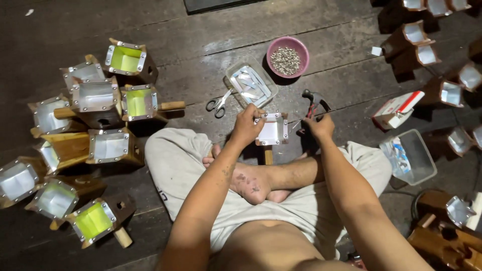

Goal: Assembling wooden lanterns by hammering small nails to secure the translucent panels to the wooden frame.

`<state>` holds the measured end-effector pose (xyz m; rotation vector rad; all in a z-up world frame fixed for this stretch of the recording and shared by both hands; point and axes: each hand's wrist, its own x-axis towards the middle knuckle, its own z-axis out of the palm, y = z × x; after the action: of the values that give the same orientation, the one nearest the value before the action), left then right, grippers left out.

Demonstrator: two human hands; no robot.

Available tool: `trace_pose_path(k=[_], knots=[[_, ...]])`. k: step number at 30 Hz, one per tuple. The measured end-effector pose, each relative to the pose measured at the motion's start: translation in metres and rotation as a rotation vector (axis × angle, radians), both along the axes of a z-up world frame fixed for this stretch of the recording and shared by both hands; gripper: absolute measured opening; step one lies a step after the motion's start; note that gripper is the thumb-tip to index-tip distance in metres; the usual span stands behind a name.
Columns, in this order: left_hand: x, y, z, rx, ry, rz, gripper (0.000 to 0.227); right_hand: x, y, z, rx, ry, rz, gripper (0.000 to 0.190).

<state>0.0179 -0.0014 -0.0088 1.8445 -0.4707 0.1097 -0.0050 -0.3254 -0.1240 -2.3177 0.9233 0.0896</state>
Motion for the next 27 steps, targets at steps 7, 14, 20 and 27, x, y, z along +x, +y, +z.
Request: trace_pose_path(k=[7, 14, 20, 27], knots=[[-0.006, 0.001, 0.000, -0.017, 0.037, -0.010, 0.032, 0.024, -0.033, -0.081, 0.763, -0.089, -0.461, 0.052], [-0.005, 0.000, 0.011, -0.016, 0.062, -0.013, 0.032, -0.081, 0.092, 0.215, 0.706, -0.365, -0.025, 0.049], [-0.004, 0.002, 0.014, -0.018, 0.051, -0.020, 0.032, -0.109, 0.141, 0.218, 0.079, -0.726, 0.384, 0.064], [-0.007, 0.003, 0.018, 0.025, 0.081, 0.010, 0.029, -0.110, 0.157, 0.217, 0.083, -0.623, 0.441, 0.058]])
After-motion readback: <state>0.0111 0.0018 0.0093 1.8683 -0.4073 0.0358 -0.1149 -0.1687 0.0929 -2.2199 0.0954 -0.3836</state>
